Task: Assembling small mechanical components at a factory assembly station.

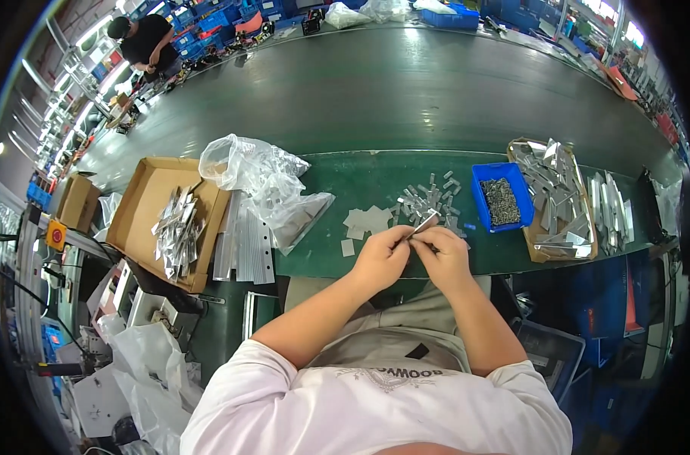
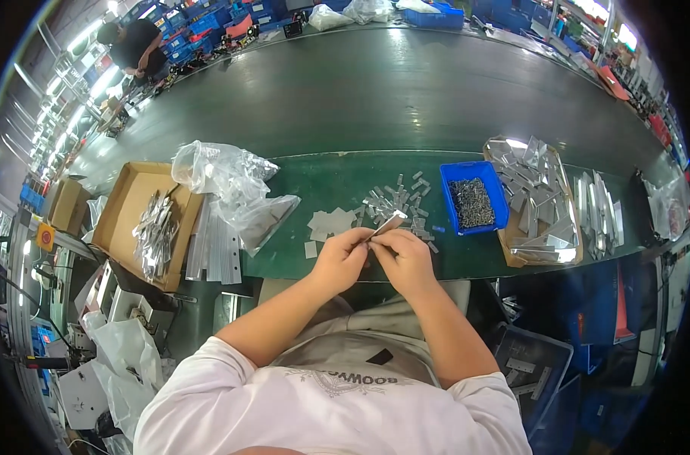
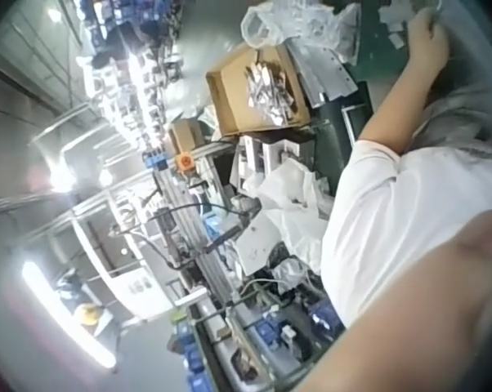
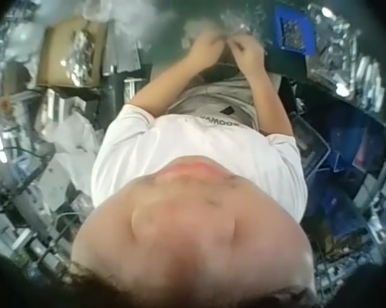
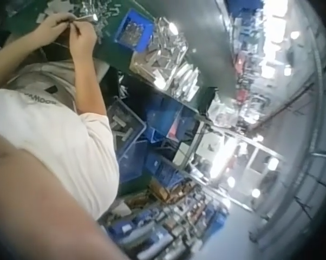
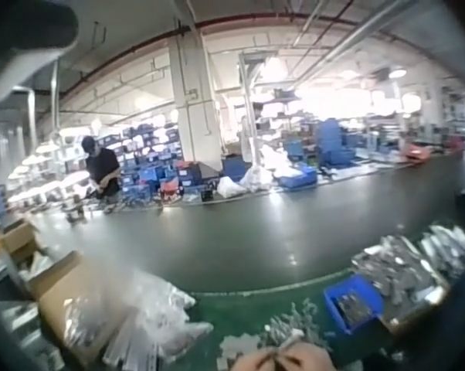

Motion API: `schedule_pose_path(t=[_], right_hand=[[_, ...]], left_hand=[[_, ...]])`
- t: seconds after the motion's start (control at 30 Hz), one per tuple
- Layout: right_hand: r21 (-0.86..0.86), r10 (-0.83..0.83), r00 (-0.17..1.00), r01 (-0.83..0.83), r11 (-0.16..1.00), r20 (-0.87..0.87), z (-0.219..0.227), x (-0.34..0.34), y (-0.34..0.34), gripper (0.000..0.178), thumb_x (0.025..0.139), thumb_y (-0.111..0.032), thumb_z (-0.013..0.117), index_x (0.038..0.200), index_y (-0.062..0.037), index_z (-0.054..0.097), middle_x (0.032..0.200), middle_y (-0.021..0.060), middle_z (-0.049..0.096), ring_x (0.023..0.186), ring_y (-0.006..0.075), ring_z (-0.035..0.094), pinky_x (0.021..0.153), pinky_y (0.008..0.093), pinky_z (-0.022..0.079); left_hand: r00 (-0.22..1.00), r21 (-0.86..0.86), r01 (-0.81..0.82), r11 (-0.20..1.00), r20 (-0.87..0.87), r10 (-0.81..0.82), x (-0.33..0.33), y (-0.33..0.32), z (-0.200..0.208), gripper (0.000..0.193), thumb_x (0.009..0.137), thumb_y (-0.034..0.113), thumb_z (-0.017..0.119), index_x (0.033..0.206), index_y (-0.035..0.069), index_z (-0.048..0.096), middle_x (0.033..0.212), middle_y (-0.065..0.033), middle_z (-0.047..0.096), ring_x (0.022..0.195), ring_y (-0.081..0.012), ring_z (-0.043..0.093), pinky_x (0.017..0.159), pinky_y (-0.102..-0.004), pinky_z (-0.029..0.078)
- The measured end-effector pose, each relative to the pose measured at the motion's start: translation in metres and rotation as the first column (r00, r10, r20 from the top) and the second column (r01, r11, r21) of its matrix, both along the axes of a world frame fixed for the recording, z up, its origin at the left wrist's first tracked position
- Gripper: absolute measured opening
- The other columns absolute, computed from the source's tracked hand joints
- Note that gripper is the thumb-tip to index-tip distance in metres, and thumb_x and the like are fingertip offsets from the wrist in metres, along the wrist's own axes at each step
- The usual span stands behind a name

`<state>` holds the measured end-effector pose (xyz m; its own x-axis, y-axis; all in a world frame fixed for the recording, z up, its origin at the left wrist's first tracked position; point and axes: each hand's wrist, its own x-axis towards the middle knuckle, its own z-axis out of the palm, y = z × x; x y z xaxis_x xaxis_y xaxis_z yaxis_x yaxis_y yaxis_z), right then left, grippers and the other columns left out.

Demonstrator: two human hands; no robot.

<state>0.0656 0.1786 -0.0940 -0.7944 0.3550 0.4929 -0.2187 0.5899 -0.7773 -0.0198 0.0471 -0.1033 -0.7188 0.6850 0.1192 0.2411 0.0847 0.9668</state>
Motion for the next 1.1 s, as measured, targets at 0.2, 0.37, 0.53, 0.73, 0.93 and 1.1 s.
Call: schedule_pose_path(t=[0.2,0.37,0.53,0.73,0.93,1.1], right_hand=[[0.046,-0.065,0.996,0.068,0.997,-0.069,-0.011,-0.003,0.005,0.016,0.071,-0.002,0.076,0.085,-0.0035,0.070,0.087,0.0086,0.062,0.079,0.0215,0.063,0.066,0.0297,0.050],[0.091,-0.190,0.954,0.216,0.972,-0.231,-0.012,-0.008,0.004,0.036,0.063,-0.004,0.082,0.094,-0.0065,0.064,0.094,0.0055,0.055,0.085,0.0191,0.059,0.072,0.0310,0.049],[-0.402,-0.043,0.998,0.023,0.916,-0.040,-0.006,-0.002,0.009,0.055,0.064,-0.005,0.082,0.111,-0.0064,0.054,0.101,0.0091,0.059,0.073,0.0157,0.062,0.073,0.0291,0.048],[-0.359,0.171,0.981,-0.127,0.925,0.094,-0.019,-0.007,0.017,0.035,0.067,-0.007,0.081,0.091,-0.0038,0.055,0.080,0.0057,0.062,0.070,0.0136,0.061,0.065,0.0275,0.045],[-0.249,-0.016,0.998,0.029,0.968,0.055,-0.013,0.000,0.014,0.025,0.069,-0.003,0.077,0.076,-0.0038,0.053,0.072,0.0017,0.049,0.069,0.0104,0.047,0.063,0.0252,0.039],[-0.174,0.082,0.996,-0.089,0.981,-0.045,-0.022,-0.003,0.019,0.025,0.075,0.004,0.071,0.077,-0.0051,0.048,0.074,0.0001,0.047,0.069,0.0100,0.044,0.063,0.0240,0.035]], left_hand=[[0.994,0.001,-0.006,1.000,-0.109,0.006,0.000,-0.001,0.003,0.028,0.087,0.003,0.048,0.111,-0.003,0.060,0.082,-0.0133,0.065,0.070,-0.0170,0.061,0.065,-0.0284,0.048],[0.990,0.091,0.027,0.996,-0.141,-0.014,0.003,-0.003,0.004,0.030,0.086,0.001,0.046,0.113,-0.003,0.060,0.083,-0.0108,0.066,0.074,-0.0156,0.062,0.068,-0.0265,0.048],[0.990,0.057,0.114,0.992,-0.092,-0.108,0.005,-0.003,0.014,0.032,0.084,-0.001,0.044,0.112,-0.003,0.061,0.087,-0.0124,0.067,0.080,-0.0154,0.063,0.075,-0.0272,0.050],[0.993,0.120,0.115,0.986,-0.047,-0.110,0.002,-0.010,0.003,0.031,0.083,-0.001,0.046,0.110,-0.003,0.062,0.089,-0.0119,0.067,0.081,-0.0158,0.062,0.076,-0.0279,0.049],[0.973,0.049,0.184,0.982,-0.151,-0.175,0.001,-0.003,0.006,0.033,0.078,0.002,0.048,0.108,0.001,0.063,0.088,-0.0166,0.067,0.082,-0.0241,0.065,0.076,-0.0337,0.050],[0.969,0.162,0.125,0.979,-0.232,-0.085,0.002,-0.016,0.012,0.027,0.078,0.011,0.051,0.101,0.003,0.065,0.081,-0.0173,0.065,0.074,-0.0323,0.063,0.067,-0.0398,0.048]])
